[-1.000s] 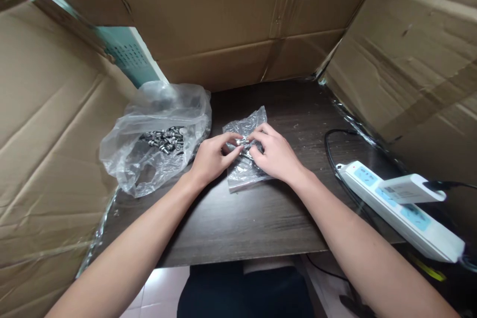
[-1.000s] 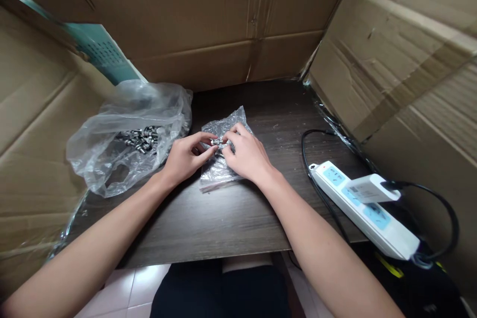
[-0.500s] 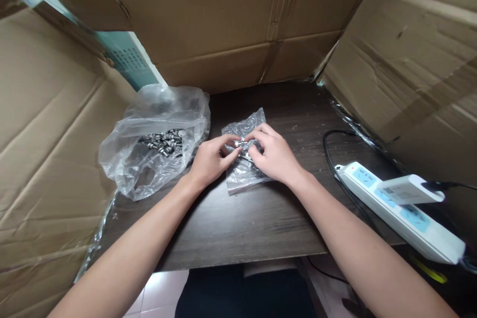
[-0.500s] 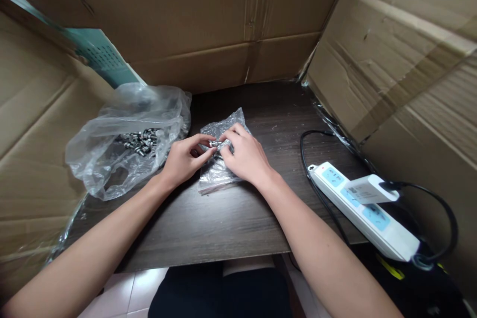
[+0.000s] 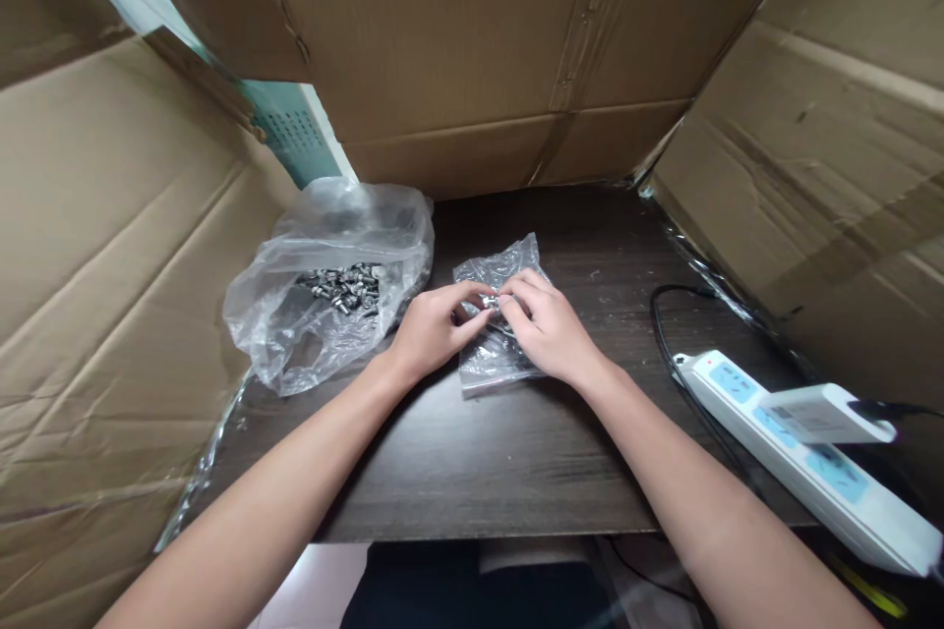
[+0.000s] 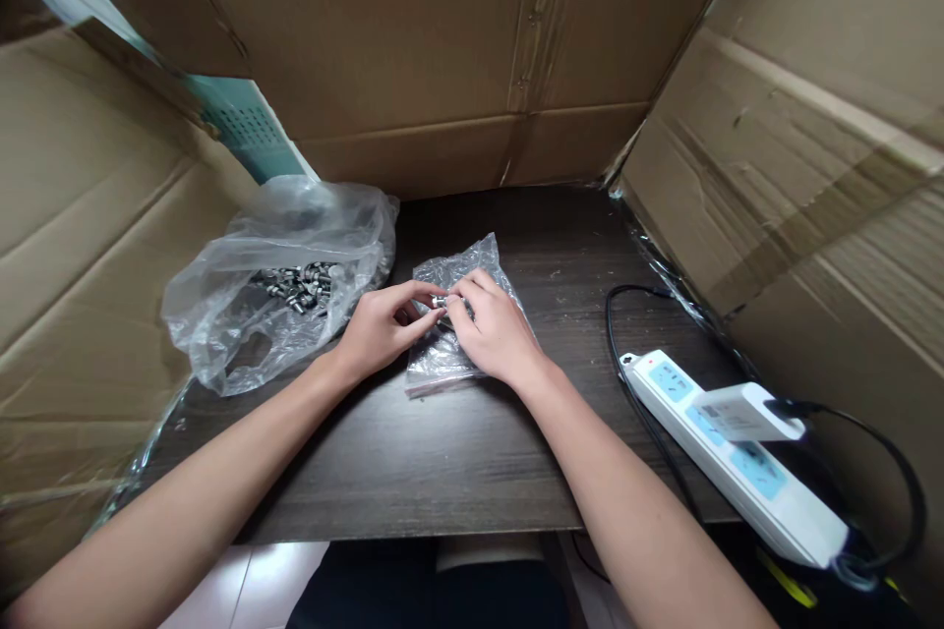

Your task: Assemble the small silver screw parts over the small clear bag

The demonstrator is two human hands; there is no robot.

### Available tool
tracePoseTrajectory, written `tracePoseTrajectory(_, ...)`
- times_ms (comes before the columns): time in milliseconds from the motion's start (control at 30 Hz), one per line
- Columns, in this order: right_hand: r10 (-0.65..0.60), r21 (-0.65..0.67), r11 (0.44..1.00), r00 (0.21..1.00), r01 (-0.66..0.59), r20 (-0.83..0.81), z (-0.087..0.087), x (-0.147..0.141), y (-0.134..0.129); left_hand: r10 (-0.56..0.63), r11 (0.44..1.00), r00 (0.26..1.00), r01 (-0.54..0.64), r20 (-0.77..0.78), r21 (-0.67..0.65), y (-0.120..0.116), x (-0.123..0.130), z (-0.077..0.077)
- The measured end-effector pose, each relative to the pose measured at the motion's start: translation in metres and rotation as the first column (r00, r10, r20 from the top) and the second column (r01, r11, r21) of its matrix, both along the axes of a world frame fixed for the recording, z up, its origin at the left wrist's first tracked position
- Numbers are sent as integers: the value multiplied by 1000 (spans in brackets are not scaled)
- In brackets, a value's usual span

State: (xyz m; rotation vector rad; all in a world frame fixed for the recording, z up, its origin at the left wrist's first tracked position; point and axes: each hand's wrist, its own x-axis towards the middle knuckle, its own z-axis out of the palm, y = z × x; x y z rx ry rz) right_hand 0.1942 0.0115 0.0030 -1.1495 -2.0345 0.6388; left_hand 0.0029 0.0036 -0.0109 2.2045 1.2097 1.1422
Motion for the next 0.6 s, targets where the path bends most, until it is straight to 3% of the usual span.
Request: tracePoseTrajectory(600,-18,-3,1000,1000,18,-8,2,1,0,-16,1000,1000,15,-6,-5,0,-1,0)
